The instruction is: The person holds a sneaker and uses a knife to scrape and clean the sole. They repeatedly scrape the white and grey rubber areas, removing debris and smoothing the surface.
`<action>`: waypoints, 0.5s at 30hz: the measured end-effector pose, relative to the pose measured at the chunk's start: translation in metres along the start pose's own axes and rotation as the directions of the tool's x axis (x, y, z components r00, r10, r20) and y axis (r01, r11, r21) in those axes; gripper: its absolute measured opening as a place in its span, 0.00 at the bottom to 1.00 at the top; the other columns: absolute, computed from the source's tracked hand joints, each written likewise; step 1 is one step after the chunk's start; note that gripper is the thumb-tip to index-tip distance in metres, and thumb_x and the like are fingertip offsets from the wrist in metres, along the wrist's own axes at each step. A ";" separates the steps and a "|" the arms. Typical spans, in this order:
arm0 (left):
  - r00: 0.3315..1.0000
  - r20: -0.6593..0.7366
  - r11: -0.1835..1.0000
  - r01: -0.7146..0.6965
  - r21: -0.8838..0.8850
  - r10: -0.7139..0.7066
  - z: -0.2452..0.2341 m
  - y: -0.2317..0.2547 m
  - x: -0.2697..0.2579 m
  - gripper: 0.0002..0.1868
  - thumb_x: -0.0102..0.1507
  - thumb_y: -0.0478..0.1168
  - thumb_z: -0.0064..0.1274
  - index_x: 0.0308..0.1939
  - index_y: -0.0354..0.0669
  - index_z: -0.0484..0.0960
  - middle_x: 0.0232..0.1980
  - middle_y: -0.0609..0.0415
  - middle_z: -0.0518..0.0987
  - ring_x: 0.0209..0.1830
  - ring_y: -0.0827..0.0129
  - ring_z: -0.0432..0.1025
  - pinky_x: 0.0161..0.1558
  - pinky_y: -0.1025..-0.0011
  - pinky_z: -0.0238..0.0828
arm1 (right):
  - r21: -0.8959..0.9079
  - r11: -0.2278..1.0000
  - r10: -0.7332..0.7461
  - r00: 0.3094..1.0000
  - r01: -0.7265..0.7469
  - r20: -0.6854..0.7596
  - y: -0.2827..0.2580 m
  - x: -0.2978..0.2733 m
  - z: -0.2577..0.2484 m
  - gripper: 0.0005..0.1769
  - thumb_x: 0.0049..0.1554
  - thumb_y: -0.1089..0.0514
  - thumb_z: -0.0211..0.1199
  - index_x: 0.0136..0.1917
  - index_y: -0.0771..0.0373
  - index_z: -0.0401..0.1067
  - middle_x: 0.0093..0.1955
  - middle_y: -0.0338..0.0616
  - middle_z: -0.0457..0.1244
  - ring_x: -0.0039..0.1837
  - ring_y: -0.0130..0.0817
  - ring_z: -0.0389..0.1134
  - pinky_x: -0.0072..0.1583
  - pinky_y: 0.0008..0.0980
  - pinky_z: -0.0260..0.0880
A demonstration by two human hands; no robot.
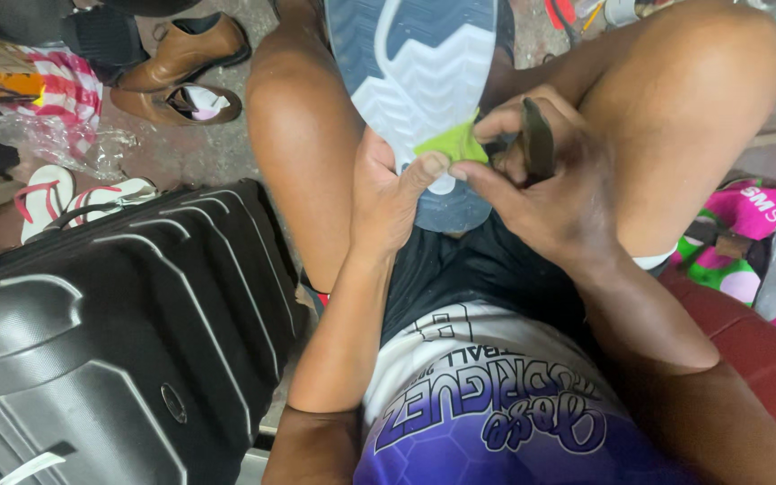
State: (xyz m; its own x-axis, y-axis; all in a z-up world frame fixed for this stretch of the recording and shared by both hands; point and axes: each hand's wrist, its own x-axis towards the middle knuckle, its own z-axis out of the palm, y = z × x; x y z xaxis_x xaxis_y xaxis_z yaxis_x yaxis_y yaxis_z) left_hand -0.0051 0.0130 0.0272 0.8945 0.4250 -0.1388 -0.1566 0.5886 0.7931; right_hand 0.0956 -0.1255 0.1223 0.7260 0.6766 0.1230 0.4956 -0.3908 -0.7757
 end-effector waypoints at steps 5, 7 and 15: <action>0.982 -0.163 0.985 0.065 -0.161 -0.091 0.005 -0.003 0.003 0.33 0.77 0.55 0.39 0.74 0.26 0.65 0.72 0.42 0.71 0.72 0.62 0.66 0.74 0.64 0.58 | 0.358 0.921 0.146 0.988 -0.152 0.042 0.013 -0.006 0.008 0.19 0.53 0.68 0.77 0.51 0.65 0.69 0.47 0.39 0.62 0.49 0.27 0.64 0.52 0.29 0.65; 0.981 -0.165 0.992 0.087 -0.088 -0.100 0.006 -0.002 0.006 0.34 0.77 0.55 0.35 0.74 0.26 0.64 0.73 0.42 0.69 0.73 0.62 0.64 0.75 0.65 0.57 | 0.474 0.809 0.316 0.937 -0.348 0.148 0.022 -0.008 0.006 0.20 0.50 0.69 0.77 0.52 0.65 0.70 0.43 0.37 0.60 0.41 0.25 0.58 0.43 0.25 0.58; 0.983 -0.179 0.998 0.036 -0.057 -0.045 0.007 0.011 0.008 0.34 0.77 0.55 0.37 0.73 0.26 0.65 0.74 0.42 0.70 0.74 0.62 0.64 0.76 0.65 0.56 | 0.628 0.752 0.286 0.957 -0.199 -0.038 0.061 -0.016 -0.007 0.10 0.65 0.72 0.68 0.54 0.67 0.69 0.45 0.42 0.65 0.42 0.26 0.66 0.46 0.21 0.67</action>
State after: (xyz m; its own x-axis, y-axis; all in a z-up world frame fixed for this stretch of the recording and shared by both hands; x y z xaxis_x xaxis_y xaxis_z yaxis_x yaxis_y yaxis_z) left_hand 0.0030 0.0181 0.0391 0.8111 0.5143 -0.2785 -0.1485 0.6417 0.7524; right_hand 0.1174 -0.1649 0.0777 0.8551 0.5122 -0.0803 -0.0715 -0.0368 -0.9968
